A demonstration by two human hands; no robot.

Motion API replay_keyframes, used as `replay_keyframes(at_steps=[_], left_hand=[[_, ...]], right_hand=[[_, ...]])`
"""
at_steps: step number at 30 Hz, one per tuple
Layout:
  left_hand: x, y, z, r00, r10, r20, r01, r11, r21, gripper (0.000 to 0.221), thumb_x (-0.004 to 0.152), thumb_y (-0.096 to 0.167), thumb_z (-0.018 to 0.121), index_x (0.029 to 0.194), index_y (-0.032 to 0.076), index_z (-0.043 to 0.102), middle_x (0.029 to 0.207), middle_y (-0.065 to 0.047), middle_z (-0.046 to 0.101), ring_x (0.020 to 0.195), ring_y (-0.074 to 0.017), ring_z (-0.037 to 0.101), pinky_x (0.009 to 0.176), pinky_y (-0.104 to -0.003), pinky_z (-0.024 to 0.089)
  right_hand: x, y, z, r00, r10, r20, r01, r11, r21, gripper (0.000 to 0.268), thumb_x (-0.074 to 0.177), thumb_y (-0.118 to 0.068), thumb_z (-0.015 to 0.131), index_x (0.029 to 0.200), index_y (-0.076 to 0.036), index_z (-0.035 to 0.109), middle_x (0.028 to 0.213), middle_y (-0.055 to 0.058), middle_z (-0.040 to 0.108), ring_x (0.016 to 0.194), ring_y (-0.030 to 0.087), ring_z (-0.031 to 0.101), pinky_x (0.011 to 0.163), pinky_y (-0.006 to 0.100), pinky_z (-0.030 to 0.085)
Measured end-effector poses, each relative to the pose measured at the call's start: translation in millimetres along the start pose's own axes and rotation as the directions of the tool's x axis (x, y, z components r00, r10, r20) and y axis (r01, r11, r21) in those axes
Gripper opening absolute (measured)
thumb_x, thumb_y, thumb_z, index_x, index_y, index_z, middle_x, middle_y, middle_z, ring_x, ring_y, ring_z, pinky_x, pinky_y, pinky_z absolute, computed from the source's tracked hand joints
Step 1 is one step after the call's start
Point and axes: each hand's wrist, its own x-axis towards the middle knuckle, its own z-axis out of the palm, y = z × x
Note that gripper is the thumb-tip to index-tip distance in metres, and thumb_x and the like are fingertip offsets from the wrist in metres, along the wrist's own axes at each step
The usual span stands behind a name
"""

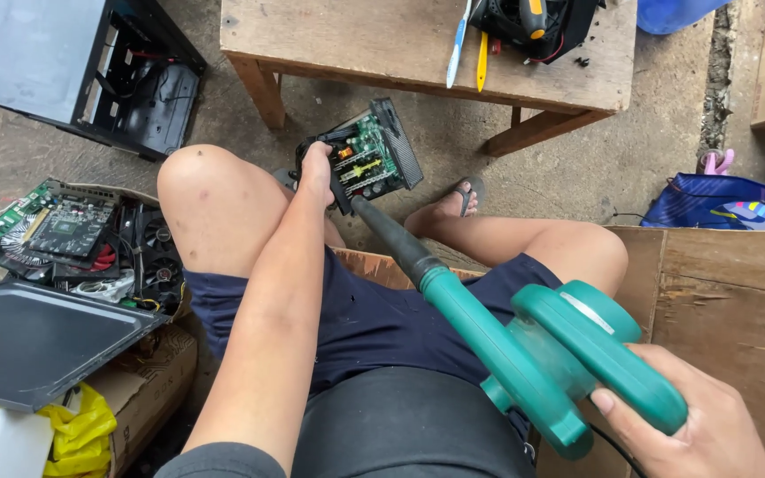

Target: Cleaning a computer power supply unit with an electric blower and disassembling it with a screwdriver.

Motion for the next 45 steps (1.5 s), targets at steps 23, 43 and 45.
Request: replay_keyframes(at_steps=[23, 43, 45], left_hand=[[15.0, -23.0, -3.7, 0.724, 0.673, 0.154, -0.671, 0.634, 0.383, 0.081, 0.083, 0.040, 0.051, 0.163, 0.026, 0.054, 0.156, -0.012, 0.066, 0.144, -0.0366, 0.057, 0.124, -0.045, 0.032], [5.2, -10.4, 0.3, 0.913, 0.407, 0.013, -0.376, 0.830, 0.412, 0.090, 0.083, 0.064, 0.048, 0.145, 0.000, 0.059, 0.148, -0.014, 0.063, 0.134, -0.0328, 0.059, 0.108, -0.048, 0.041], [1.1, -10.9, 0.7, 0.897, 0.440, -0.034, -0.390, 0.826, 0.407, 0.051, 0.093, 0.061, 0.051, 0.083, 0.020, 0.023, 0.082, 0.000, 0.025, 0.073, -0.0185, 0.028, 0.072, -0.044, 0.023]], right_hand=[[24.6, -15.7, -12.3, 0.960, -0.243, -0.142, 0.228, 0.967, -0.111, 0.039, 0.083, -0.036, 0.086, 0.120, -0.022, 0.084, 0.091, 0.001, 0.086, 0.081, 0.020, 0.077, 0.087, 0.034, 0.055], [47.2, 117.6, -18.2, 0.981, -0.181, -0.064, 0.192, 0.923, 0.333, 0.045, 0.087, -0.021, 0.075, 0.126, -0.007, 0.095, 0.071, 0.016, 0.086, 0.051, 0.030, 0.076, 0.061, 0.036, 0.060], [44.0, 226.2, 12.2, 0.997, 0.018, -0.070, 0.021, 0.854, 0.519, 0.060, 0.112, -0.030, 0.046, 0.151, 0.009, 0.070, 0.054, 0.021, 0.043, 0.048, 0.027, 0.035, 0.055, 0.039, 0.022]])
